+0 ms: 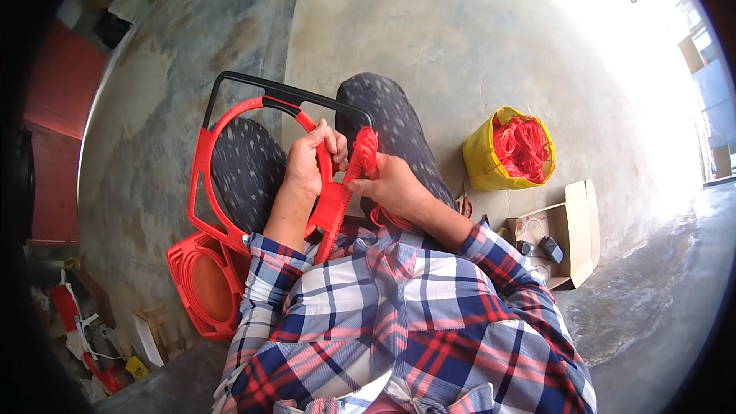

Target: Wrapping red plastic string around a red plastic furniture frame.

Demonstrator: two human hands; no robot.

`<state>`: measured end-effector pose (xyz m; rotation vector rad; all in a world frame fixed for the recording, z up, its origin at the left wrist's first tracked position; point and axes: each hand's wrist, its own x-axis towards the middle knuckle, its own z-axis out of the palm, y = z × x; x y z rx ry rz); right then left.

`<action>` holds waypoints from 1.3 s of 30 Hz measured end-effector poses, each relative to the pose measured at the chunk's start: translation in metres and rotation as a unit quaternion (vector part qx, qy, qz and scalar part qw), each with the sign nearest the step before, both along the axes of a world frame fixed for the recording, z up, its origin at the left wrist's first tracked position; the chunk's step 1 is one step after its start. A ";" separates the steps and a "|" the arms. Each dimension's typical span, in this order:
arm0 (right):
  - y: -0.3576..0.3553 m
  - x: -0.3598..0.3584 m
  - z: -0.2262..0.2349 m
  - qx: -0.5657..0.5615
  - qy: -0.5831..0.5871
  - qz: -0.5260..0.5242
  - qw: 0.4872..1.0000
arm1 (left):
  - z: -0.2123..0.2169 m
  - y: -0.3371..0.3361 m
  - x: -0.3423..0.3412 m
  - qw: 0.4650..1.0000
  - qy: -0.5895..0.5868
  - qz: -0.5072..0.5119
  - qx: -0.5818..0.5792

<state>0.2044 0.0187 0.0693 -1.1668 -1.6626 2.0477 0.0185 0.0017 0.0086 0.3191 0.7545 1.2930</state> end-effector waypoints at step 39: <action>0.019 0.079 -0.028 -0.085 0.227 -0.204 0.948 | 0.055 0.004 0.024 0.984 0.167 0.014 -0.062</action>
